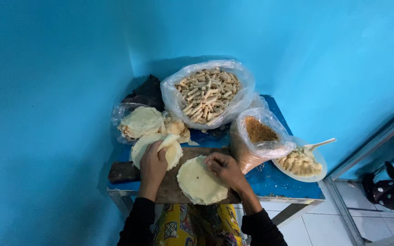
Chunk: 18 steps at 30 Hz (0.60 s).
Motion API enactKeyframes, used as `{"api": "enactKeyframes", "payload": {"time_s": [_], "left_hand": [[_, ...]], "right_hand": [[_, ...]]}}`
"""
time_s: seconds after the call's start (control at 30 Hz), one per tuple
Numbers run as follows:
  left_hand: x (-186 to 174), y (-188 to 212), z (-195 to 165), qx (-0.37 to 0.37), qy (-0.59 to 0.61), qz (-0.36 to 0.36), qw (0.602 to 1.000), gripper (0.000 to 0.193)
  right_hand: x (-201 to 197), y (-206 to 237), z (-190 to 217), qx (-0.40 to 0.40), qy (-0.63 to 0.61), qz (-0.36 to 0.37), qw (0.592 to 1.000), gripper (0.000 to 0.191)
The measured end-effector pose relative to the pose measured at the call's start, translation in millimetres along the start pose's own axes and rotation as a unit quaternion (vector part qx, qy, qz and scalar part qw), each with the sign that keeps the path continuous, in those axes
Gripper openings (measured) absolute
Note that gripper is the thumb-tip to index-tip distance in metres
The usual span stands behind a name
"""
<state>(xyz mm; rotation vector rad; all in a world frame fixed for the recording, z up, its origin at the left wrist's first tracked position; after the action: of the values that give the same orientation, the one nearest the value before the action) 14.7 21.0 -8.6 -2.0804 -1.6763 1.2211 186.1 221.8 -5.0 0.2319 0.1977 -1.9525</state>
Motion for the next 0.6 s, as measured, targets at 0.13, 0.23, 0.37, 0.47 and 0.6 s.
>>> {"api": "enactKeyframes", "payload": {"time_s": [0.13, 0.23, 0.37, 0.47, 0.6], "left_hand": [[-3.3, -1.6, -5.2, 0.003, 0.0, 0.002, 1.0, 0.029], [-5.4, -2.6, -8.7, 0.002, -0.001, 0.001, 1.0, 0.029], [-7.0, -0.7, -12.3, -0.002, 0.012, -0.004, 1.0, 0.027], [-8.1, -0.6, -14.3, 0.011, 0.005, -0.002, 1.0, 0.028], [-7.6, -0.9, -13.2, -0.004, 0.003, 0.009, 1.0, 0.027]], "right_hand": [[1.3, -1.7, -2.8, -0.009, -0.039, 0.013, 0.999, 0.013], [0.8, -3.4, -4.5, -0.017, -0.005, 0.007, 1.0, 0.014], [1.5, -2.4, -5.4, -0.015, -0.024, 0.01, 1.0, 0.014], [1.7, -1.0, -4.1, -0.008, -0.011, 0.008, 1.0, 0.013], [1.3, 0.9, -3.1, -0.004, 0.003, -0.003, 1.0, 0.013]]}}
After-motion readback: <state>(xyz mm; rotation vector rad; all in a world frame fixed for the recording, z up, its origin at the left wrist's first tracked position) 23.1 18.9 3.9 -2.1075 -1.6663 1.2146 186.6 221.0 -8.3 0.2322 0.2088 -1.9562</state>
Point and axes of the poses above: each hand's wrist, its own y-axis away from the middle knuckle, its own x-axis out of the palm, z = x × y, the point moved 3 cm from there along -y, towards the middle knuckle, and after that the axes turned 4 degrees about x, right-handed, at the moved point
